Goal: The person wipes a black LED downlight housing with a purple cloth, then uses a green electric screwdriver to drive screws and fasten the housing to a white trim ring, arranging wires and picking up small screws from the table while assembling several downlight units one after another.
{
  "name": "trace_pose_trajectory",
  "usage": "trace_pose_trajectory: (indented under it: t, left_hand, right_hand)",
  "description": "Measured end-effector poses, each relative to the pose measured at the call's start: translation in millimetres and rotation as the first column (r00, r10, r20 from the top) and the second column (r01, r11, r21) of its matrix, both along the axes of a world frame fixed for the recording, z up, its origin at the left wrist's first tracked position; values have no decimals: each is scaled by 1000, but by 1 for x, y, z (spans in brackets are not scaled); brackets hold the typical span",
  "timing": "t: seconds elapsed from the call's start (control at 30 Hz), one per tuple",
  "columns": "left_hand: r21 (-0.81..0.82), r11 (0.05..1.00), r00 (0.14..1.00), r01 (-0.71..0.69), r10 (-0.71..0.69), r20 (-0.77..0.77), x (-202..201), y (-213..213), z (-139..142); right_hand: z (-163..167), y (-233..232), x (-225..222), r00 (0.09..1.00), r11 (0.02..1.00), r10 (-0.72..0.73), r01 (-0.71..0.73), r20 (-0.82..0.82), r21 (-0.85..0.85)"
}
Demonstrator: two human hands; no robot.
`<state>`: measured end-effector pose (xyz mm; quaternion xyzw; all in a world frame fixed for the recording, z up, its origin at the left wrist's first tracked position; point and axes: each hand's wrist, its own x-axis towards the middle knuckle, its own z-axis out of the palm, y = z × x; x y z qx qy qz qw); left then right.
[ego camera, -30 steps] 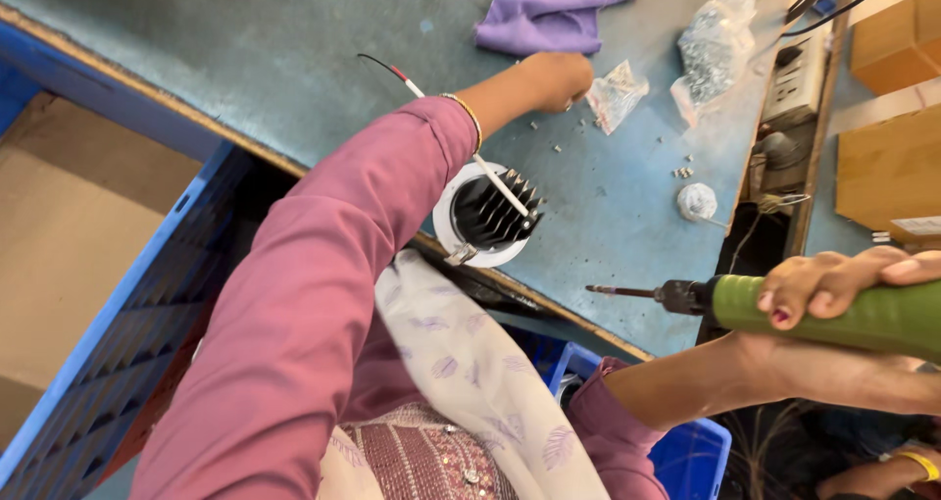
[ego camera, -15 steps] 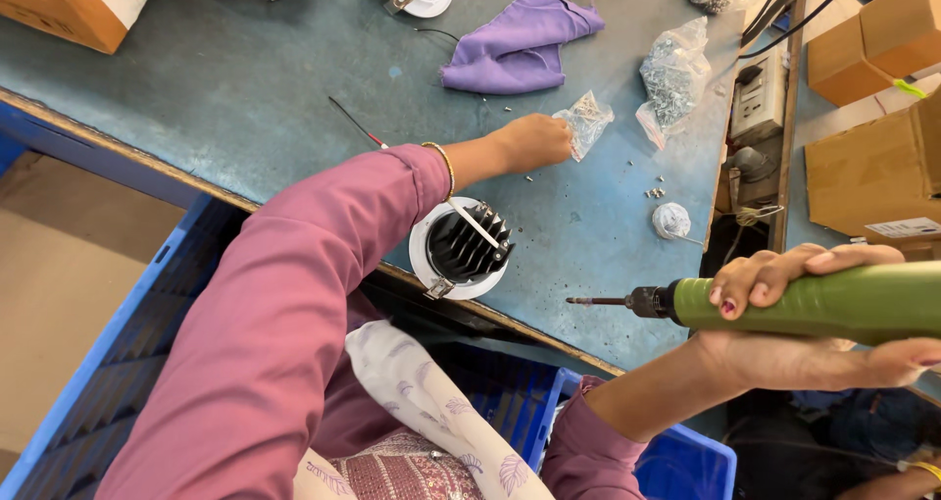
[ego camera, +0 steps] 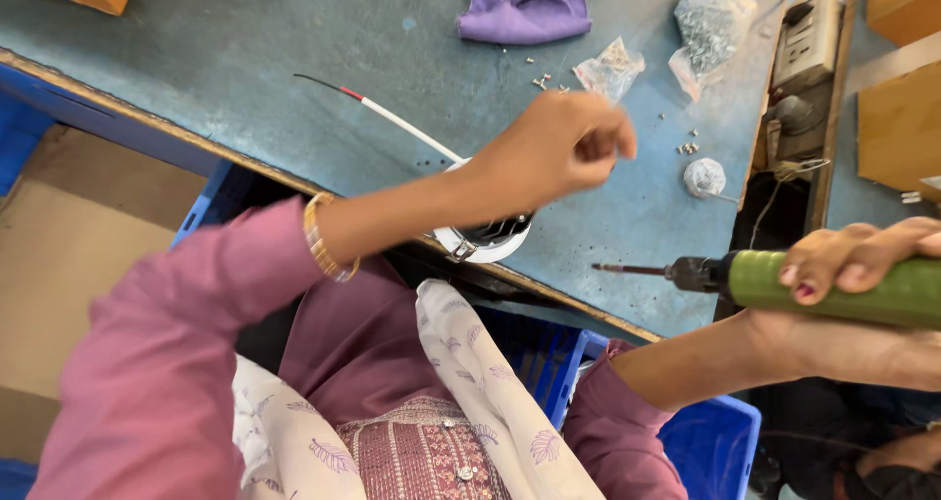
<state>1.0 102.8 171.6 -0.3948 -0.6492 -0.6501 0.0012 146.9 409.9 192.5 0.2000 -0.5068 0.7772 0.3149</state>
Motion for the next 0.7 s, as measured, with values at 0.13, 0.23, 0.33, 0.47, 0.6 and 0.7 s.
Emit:
trace_pose_trajectory:
  t: [0.13, 0.23, 0.33, 0.47, 0.6, 0.7]
  left_hand:
    - [-62, 998, 998, -10, 14, 66, 63, -60, 6]
    - [-151, 987, 997, -46, 55, 56, 89, -91, -2]
    - [-220, 974, 995, -61, 76, 62, 106, -107, -15]
    - [-258, 963, 993, -71, 94, 76, 126, -119, -28]
    - [-215, 973, 996, -78, 86, 27, 136, -125, -31]
    - [-222, 972, 994, -79, 94, 56, 142, -130, -31]
  right_hand:
    - [-10, 10, 6, 996, 981, 0, -17, -91, -191]
    - [-11, 9, 12, 984, 977, -68, 32, -163, -212]
    - [-5, -7, 18, 977, 983, -115, 87, -177, -161]
    - [4, -46, 29, 981, 970, -11, -37, -196, -240]
    - [12, -78, 40, 983, 980, 22, -57, -185, -189]
    - [16, -87, 44, 985, 989, 37, -60, -166, -135]
